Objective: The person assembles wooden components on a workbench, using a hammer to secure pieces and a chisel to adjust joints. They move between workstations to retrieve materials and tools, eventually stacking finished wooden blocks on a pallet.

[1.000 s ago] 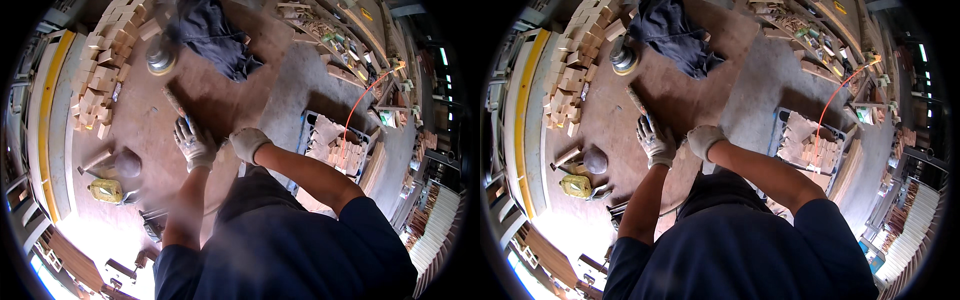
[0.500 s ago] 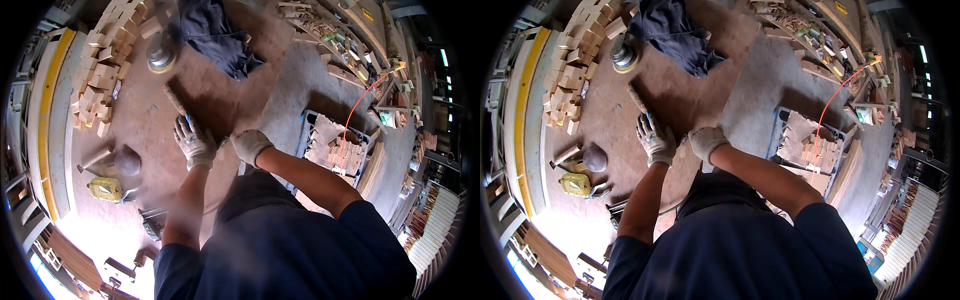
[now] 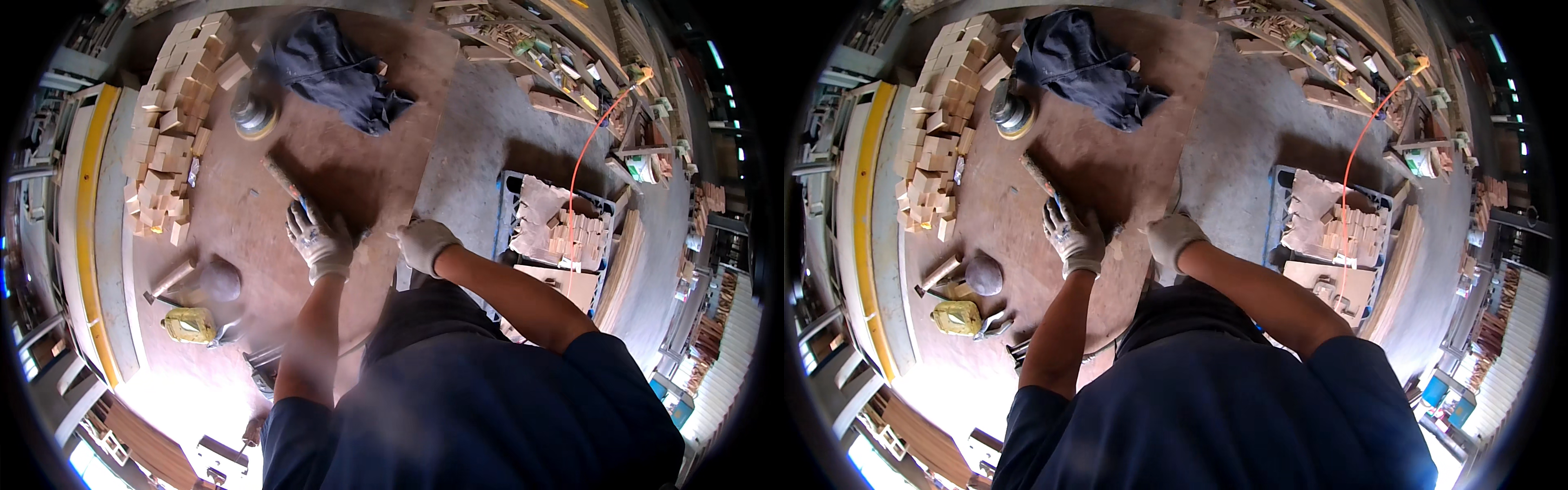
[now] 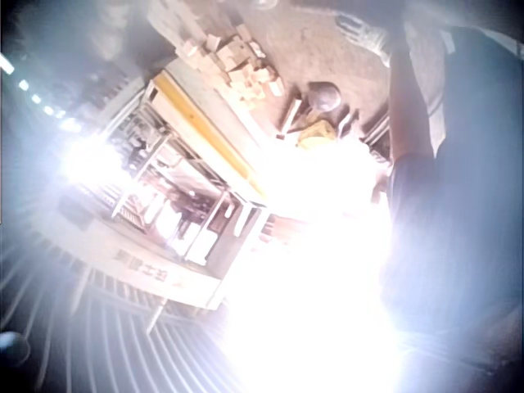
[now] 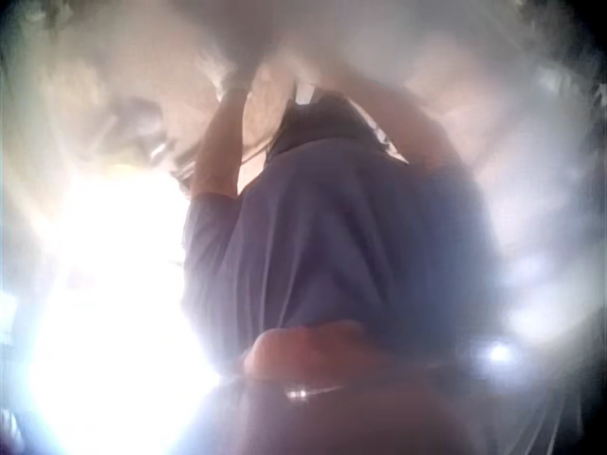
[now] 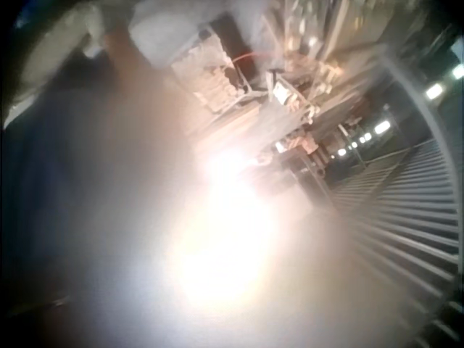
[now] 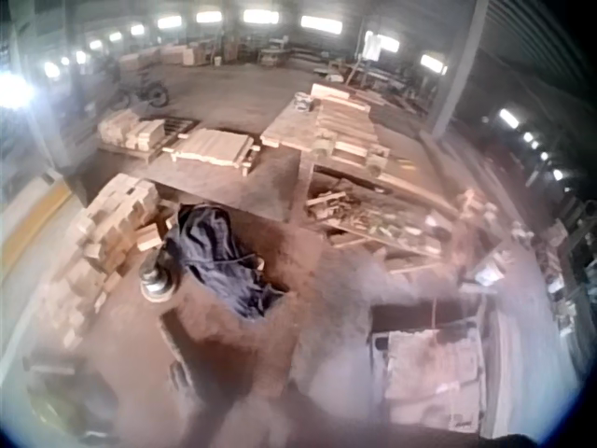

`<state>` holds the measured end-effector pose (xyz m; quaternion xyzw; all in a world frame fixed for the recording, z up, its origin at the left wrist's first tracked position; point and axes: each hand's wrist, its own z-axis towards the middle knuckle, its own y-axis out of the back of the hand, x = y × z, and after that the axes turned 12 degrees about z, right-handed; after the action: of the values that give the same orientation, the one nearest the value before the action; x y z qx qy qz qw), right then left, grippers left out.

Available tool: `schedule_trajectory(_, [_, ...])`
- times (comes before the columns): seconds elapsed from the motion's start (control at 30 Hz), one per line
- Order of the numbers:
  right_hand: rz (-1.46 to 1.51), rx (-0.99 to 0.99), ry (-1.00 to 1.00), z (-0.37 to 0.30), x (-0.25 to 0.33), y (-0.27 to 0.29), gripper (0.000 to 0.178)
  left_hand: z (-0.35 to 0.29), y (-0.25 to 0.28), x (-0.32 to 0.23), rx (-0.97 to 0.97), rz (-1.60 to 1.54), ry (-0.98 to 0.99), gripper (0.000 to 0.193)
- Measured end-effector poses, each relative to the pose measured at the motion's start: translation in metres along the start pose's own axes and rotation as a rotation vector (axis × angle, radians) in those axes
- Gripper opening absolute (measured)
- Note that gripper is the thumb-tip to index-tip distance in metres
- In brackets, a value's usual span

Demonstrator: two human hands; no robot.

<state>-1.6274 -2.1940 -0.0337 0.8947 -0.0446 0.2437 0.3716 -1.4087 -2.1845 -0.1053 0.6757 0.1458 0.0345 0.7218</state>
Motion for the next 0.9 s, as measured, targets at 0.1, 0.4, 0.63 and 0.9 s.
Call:
schedule_trajectory(0.1, [0.120, -0.095, -0.042, -0.028, -0.017, -0.004, 0.028, 0.014, 0.015, 0.000, 0.122, -0.062, 0.107, 0.085])
schedule_trajectory(0.4, [0.292, -0.022, -0.029, -0.067, -0.030, -0.018, 0.037, 0.067, -0.016, 0.026, 0.197, -0.856, 0.509, 0.041])
schedule_trajectory(0.63, [0.389, -0.086, -0.146, -0.069, -0.060, -0.046, 0.036, 0.019, 0.081, -0.019, 0.353, -1.168, 0.282, 0.016])
schedule_trajectory(0.9, [0.298, -0.108, 0.004, -0.050, -0.080, -0.060, 0.035, -0.059, 0.135, -0.016, 0.321, -1.143, 0.144, 0.015])
